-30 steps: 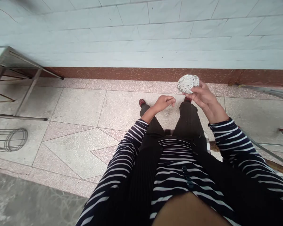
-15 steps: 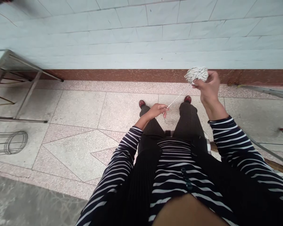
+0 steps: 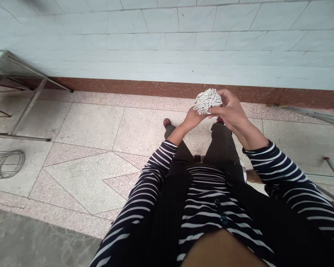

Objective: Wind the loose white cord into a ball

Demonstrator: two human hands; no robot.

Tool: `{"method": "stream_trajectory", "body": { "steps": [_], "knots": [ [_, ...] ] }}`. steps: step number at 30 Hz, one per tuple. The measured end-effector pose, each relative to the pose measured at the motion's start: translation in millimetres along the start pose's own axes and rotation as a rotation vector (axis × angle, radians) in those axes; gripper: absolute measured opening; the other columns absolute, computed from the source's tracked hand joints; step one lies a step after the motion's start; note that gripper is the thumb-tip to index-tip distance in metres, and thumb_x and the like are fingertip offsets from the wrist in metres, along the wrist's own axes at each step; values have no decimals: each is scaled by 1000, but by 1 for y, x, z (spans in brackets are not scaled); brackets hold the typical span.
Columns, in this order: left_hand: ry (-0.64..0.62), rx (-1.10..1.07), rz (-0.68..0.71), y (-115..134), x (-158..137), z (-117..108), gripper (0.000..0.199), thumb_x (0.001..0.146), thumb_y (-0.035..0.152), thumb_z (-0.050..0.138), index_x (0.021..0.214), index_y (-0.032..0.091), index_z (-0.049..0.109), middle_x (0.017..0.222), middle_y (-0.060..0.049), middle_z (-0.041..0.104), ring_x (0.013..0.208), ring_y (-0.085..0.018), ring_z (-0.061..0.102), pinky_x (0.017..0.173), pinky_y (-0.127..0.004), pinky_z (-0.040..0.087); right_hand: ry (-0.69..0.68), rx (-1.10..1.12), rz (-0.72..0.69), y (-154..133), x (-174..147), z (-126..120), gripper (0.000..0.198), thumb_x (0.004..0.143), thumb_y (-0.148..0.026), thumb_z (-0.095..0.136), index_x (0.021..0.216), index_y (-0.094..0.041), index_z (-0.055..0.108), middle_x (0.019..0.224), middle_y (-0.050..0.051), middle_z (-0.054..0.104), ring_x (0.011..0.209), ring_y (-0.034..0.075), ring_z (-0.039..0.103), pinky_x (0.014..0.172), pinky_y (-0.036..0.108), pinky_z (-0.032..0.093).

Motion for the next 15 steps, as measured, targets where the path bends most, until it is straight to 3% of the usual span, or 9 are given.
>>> {"method": "stream_trajectory", "body": {
  "steps": [2, 6, 11, 15],
  "knots": [
    [-23, -104, 18, 10, 3, 12, 36, 98, 51, 76, 113, 18, 77, 113, -10, 83, 119, -27, 75, 115, -44, 53, 20, 24, -20, -4, 5, -1, 61, 62, -40, 102, 105, -28, 60, 113, 5, 70, 96, 30, 75, 63, 41, 67],
    [-198, -307, -10, 11, -19, 37, 51, 106, 63, 57, 97, 16, 73, 80, -5, 78, 82, -17, 75, 97, -34, 57, 165, 45, -57, -14, 18, -28, 62, 59, -33, 100, 101, -28, 56, 104, 3, 70, 93, 26, 72, 63, 38, 64],
    [-360, -279, -91, -19, -68, 40, 52, 102, 64, 64, 83, 16, 70, 76, -4, 75, 80, -15, 71, 91, -30, 53, 429, 75, -180, -34, 32, -88, 66, 53, -28, 99, 98, -28, 51, 109, 5, 70, 84, 22, 66, 61, 40, 58],
    [-421, -178, -150, -52, -92, 31, 48, 105, 58, 56, 91, 15, 73, 86, -7, 79, 87, -18, 72, 95, -32, 55, 389, 24, -258, -63, 39, -110, 66, 63, -44, 101, 111, -39, 56, 116, 7, 71, 104, 33, 67, 74, 55, 65]
  ]
}}
Point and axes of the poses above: each hand's wrist, its own x-axis towards the middle knuckle, its own z-axis out of the palm, y = z × x, the point moved 10 cm from there along x, towards the middle knuckle
